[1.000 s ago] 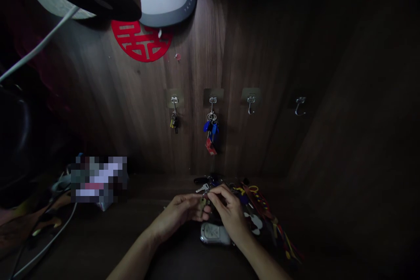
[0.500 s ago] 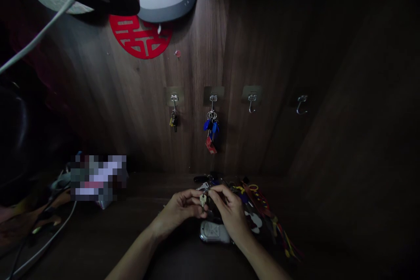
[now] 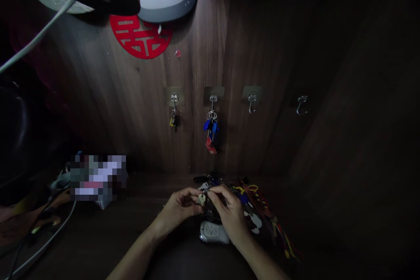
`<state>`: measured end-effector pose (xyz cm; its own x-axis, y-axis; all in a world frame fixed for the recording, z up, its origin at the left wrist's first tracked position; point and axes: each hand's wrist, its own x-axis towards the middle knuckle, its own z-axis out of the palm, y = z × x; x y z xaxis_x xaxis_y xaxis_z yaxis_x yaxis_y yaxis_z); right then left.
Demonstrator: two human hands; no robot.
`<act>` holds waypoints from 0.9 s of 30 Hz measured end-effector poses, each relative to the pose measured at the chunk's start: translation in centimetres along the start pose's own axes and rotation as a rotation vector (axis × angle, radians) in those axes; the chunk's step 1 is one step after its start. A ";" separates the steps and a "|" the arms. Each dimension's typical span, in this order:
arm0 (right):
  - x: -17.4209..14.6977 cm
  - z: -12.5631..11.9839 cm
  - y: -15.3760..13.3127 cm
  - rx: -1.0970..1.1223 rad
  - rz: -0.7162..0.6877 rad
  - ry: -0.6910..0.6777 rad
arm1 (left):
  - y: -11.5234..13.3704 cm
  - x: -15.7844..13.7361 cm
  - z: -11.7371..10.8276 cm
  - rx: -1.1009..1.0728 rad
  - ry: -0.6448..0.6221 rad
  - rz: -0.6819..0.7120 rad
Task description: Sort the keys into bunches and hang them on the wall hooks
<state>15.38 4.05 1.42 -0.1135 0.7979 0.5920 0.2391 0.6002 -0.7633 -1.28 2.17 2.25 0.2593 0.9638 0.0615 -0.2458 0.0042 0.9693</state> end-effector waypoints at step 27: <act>0.3 0.4 1.0 -0.139 -0.094 -0.010 | 2.9 0.5 -2.5 0.148 0.491 0.245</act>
<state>15.19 4.88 0.70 -0.1512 0.7397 0.6557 0.3584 0.6592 -0.6610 -4.16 3.36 4.47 -0.2622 0.9430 0.2049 -0.1014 -0.2381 0.9659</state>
